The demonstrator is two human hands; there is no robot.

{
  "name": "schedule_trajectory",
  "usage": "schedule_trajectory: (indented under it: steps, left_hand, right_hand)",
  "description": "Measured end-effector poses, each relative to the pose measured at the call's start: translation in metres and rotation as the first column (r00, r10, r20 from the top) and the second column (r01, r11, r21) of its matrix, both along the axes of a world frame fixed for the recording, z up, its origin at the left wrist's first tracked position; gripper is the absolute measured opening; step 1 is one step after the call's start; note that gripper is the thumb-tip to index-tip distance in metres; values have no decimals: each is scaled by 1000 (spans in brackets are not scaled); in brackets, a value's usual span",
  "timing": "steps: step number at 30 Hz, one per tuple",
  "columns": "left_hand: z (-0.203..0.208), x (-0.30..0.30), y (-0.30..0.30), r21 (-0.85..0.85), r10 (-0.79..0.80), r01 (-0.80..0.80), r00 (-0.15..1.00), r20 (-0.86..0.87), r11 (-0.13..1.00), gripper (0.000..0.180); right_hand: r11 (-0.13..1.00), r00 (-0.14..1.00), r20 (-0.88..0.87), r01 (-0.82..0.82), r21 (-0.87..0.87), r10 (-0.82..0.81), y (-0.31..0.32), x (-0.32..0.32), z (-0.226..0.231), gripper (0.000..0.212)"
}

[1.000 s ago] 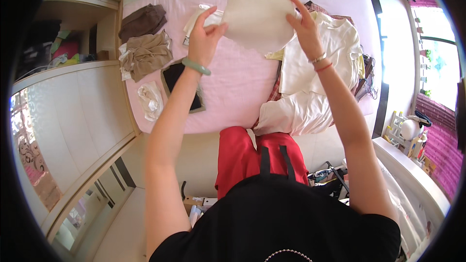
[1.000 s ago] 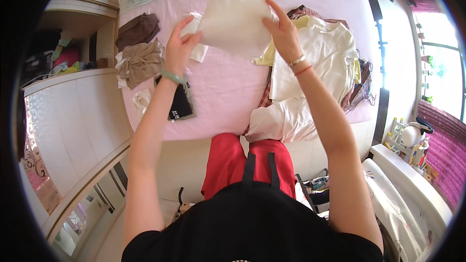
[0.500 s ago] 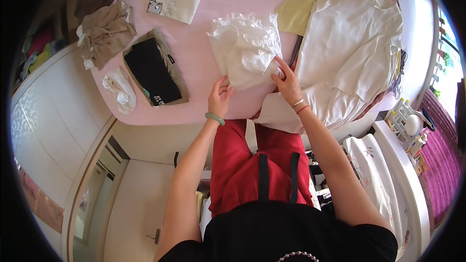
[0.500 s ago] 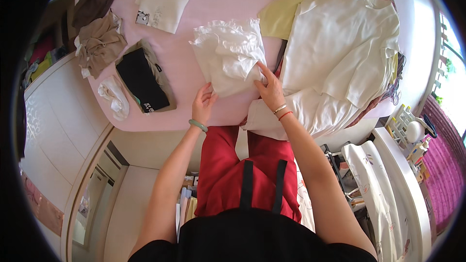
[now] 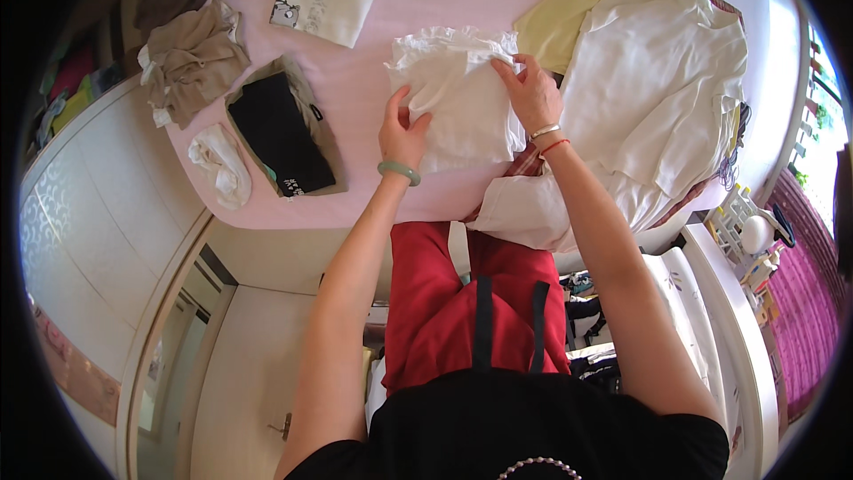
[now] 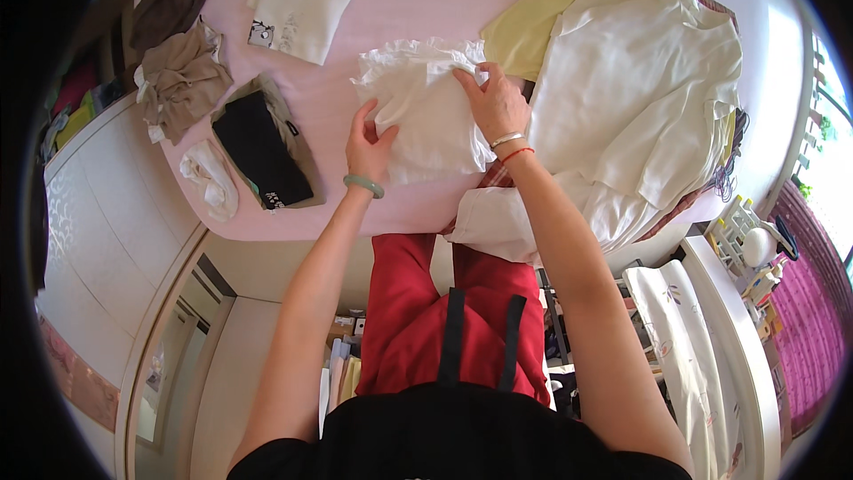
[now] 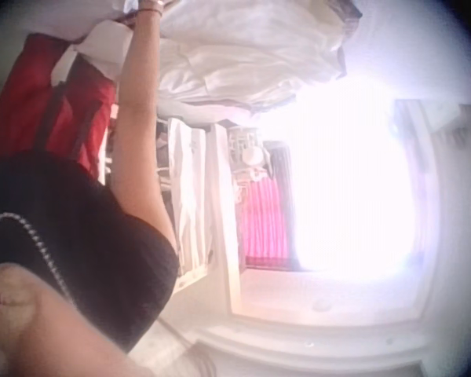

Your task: The person folds a black t-shirt and several white garments on a bed. They smooth out each item, fold the sides inward, and then fold the bottom up to create a neat stack. The folded clothes are placed on the bed next to other folded items.

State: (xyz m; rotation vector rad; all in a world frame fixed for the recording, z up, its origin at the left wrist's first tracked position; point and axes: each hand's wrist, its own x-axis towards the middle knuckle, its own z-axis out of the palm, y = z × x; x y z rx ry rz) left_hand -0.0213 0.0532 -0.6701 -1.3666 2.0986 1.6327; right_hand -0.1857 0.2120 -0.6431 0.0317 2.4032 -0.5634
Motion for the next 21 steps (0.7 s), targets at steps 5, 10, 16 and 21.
schedule_trajectory:
  steps: [5,10,16,21]
  left_hand:
    - [-14,28,11,-241,123,-165,976,-182,956,58]
    - [-19,42,9,284,-33,-11,988,151,959,54]
    - [46,3,10,211,93,-119,987,131,970,47]
    - [101,-73,-20,238,143,-99,974,-175,966,36]
  right_hand:
    - [933,974,-162,96,-347,-160,32,23,-30,61]
    - [948,995,-98,-16,-319,-16,61,81,-46,82]
    - [850,916,343,344,-400,-210,42,54,15,60]
    - [664,874,427,462,-588,-230,23,-36,67,38]
